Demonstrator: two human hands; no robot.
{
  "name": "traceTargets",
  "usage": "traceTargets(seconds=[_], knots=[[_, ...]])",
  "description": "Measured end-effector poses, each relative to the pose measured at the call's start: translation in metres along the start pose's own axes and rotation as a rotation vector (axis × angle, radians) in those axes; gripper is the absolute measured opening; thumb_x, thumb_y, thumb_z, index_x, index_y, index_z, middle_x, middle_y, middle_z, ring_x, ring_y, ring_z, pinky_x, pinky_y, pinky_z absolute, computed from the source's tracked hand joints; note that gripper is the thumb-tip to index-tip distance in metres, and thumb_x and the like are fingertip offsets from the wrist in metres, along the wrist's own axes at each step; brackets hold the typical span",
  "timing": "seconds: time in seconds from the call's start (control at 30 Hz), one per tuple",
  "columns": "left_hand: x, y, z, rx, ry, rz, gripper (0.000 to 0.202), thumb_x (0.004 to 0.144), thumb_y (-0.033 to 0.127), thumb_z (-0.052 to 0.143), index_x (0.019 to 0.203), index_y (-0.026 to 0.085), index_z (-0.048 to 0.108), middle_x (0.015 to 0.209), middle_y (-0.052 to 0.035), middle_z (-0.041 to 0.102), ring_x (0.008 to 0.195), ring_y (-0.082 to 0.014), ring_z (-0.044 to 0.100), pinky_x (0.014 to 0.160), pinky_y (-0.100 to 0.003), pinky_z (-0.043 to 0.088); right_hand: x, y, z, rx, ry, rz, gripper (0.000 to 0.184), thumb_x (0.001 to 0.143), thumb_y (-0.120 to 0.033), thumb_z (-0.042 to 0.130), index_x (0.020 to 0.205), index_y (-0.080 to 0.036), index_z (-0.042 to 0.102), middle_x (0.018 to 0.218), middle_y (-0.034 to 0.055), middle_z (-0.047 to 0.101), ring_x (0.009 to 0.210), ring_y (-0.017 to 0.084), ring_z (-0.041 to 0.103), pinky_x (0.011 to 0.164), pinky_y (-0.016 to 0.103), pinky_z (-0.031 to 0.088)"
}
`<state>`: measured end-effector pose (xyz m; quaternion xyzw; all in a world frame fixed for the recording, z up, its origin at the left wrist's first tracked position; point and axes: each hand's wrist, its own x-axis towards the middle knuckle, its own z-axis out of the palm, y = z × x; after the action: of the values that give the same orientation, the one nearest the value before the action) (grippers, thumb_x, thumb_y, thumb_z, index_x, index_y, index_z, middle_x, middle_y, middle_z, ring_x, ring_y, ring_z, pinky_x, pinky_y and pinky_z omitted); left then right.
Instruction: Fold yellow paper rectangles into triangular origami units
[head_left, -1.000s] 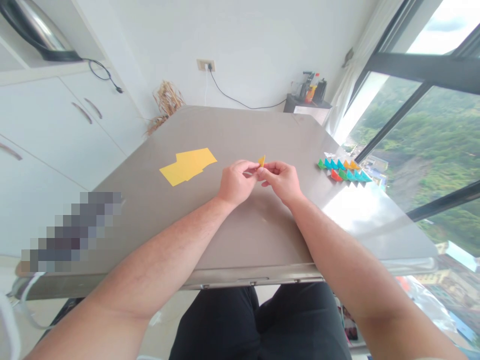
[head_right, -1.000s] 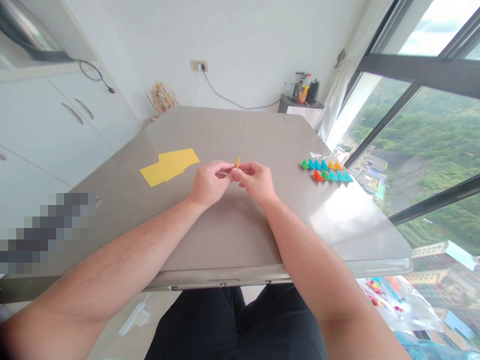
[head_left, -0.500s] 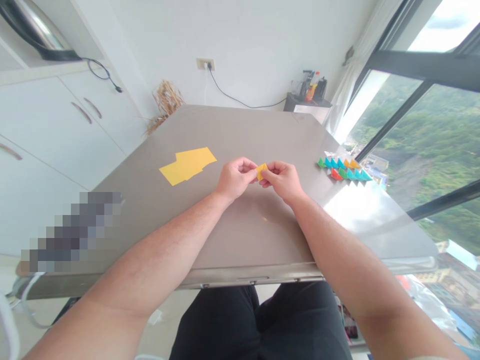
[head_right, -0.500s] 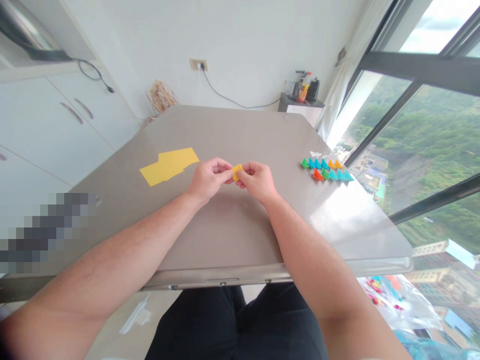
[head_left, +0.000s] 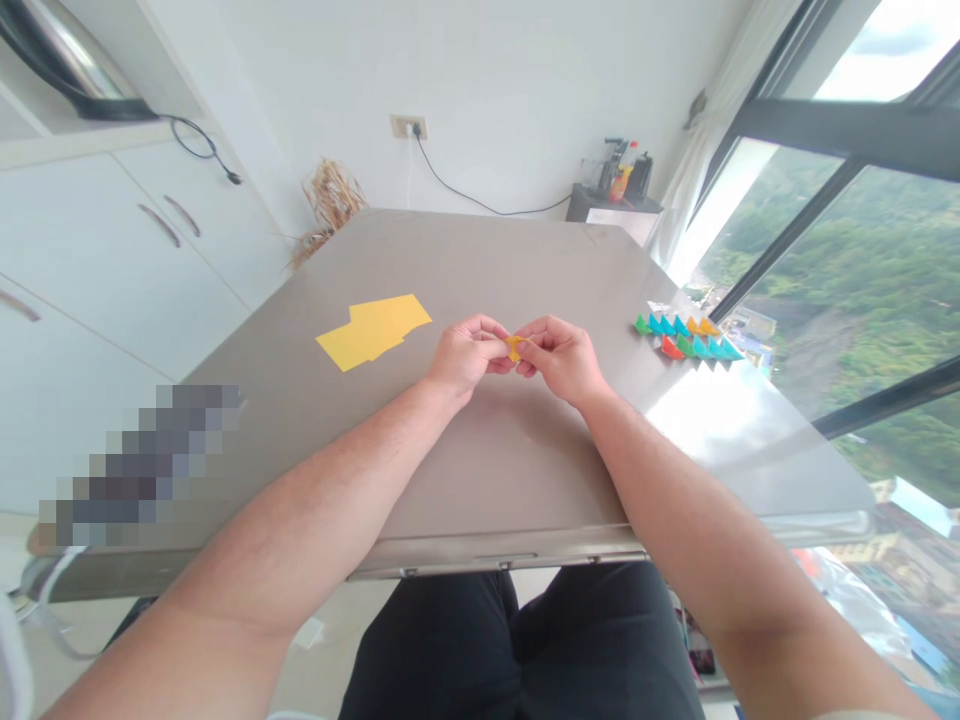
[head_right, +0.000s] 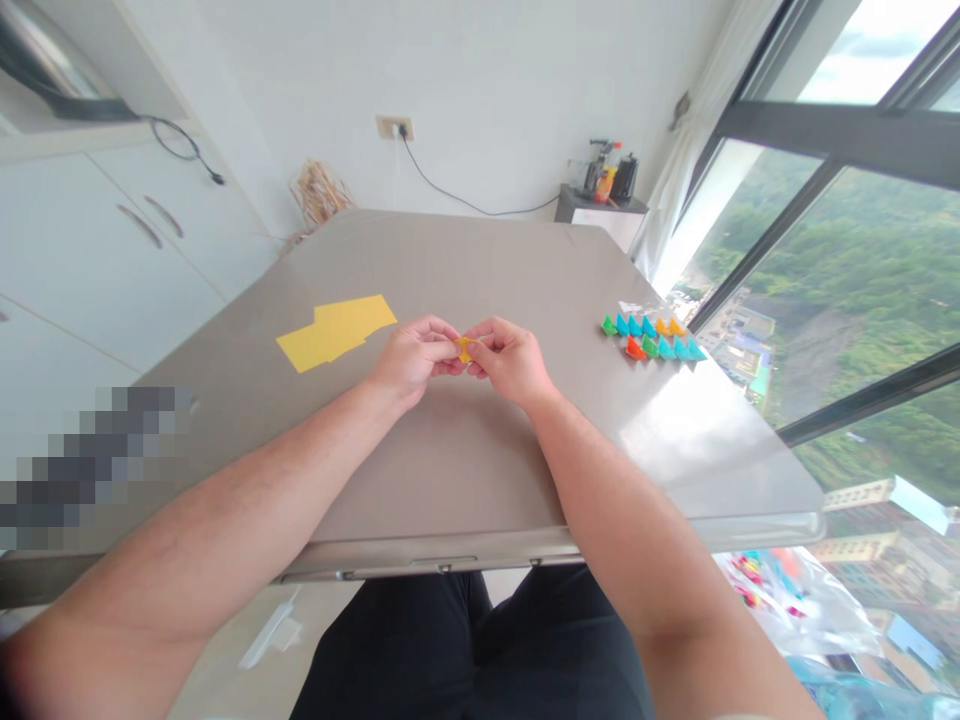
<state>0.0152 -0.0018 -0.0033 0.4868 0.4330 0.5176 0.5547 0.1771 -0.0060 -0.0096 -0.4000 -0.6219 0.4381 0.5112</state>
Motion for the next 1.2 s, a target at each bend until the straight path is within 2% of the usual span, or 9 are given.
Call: traceTargets(seconds=[0.17,0.37,0.53,0.77,0.87,0.97,1.07,1.2], knots=[[0.0005,-0.0019,0.0008,0.013,0.025,0.072,0.017,0.063,0.018,0.076,0.073,0.018,0.063,0.063,-0.0012,0.070,0.059,-0.0159,0.067,0.066,-0.034,0.056,0.0003,0.0013,-0.0004,0.033,0.010,0.010,0.024,0.072,-0.033,0.081,0.086,-0.021,0.066,0.068,-0.0008,0.072,0.062,0.016,0.070,0.059,0.029,0.057],[-0.0013,-0.0009,0.0045,0.013,0.043,0.116,0.014,0.063,0.017,0.074,0.073,0.018,0.064,0.062,-0.0005,0.068,0.060,-0.0159,0.067,0.066,-0.033,0.056,0.0000,-0.0011,0.0005,0.117,0.073,0.041,0.012,0.069,-0.022,0.076,0.071,-0.020,0.064,0.063,-0.0005,0.071,0.059,0.016,0.069,0.058,0.028,0.057],[-0.0033,-0.0016,0.0056,-0.004,0.040,0.105,0.013,0.062,0.016,0.073,0.071,0.017,0.063,0.064,-0.0010,0.068,0.062,-0.0162,0.067,0.066,-0.033,0.056,-0.0004,-0.0007,-0.0008,0.163,0.071,0.079,0.010,0.066,-0.017,0.074,0.069,-0.020,0.065,0.063,0.0004,0.072,0.059,0.017,0.070,0.058,0.029,0.058],[-0.0030,-0.0025,0.0033,-0.026,0.030,0.088,0.014,0.062,0.017,0.075,0.072,0.017,0.065,0.068,-0.0006,0.069,0.066,-0.0169,0.069,0.070,-0.036,0.059,-0.0009,-0.0050,-0.0036,0.167,0.046,0.105,0.008,0.066,-0.019,0.073,0.070,-0.020,0.066,0.065,0.0010,0.073,0.060,0.017,0.071,0.061,0.031,0.060],[-0.0029,0.0000,0.0012,-0.020,0.020,0.068,0.011,0.069,0.025,0.073,0.073,0.018,0.067,0.069,-0.0017,0.070,0.067,-0.0169,0.068,0.069,-0.035,0.059,-0.0018,-0.0066,-0.0042,0.152,0.032,0.110,0.008,0.070,-0.024,0.072,0.075,-0.020,0.068,0.069,0.0013,0.074,0.063,0.018,0.072,0.065,0.033,0.061],[-0.0032,0.0026,-0.0001,-0.005,0.010,0.057,0.020,0.072,0.034,0.077,0.076,0.017,0.067,0.071,-0.0029,0.070,0.068,-0.0168,0.068,0.071,-0.035,0.059,-0.0023,-0.0066,-0.0046,0.121,0.017,0.101,0.015,0.075,-0.033,0.075,0.075,-0.020,0.068,0.069,0.0028,0.074,0.067,0.019,0.073,0.068,0.035,0.062],[-0.0030,0.0030,-0.0007,0.000,0.017,0.083,0.022,0.068,0.031,0.082,0.078,0.017,0.068,0.076,-0.0024,0.070,0.073,-0.0172,0.069,0.074,-0.036,0.060,-0.0021,-0.0062,-0.0047,0.103,0.024,0.078,0.019,0.073,-0.034,0.079,0.076,-0.019,0.068,0.073,0.0037,0.075,0.071,0.019,0.073,0.069,0.034,0.061],[-0.0013,-0.0003,-0.0022,0.002,0.033,0.127,0.028,0.065,0.027,0.084,0.087,0.017,0.071,0.086,-0.0031,0.073,0.081,-0.0187,0.071,0.081,-0.039,0.060,-0.0013,-0.0076,-0.0041,0.116,0.035,0.085,0.023,0.069,-0.028,0.082,0.087,-0.019,0.071,0.079,0.0030,0.075,0.077,0.020,0.073,0.069,0.034,0.062]])
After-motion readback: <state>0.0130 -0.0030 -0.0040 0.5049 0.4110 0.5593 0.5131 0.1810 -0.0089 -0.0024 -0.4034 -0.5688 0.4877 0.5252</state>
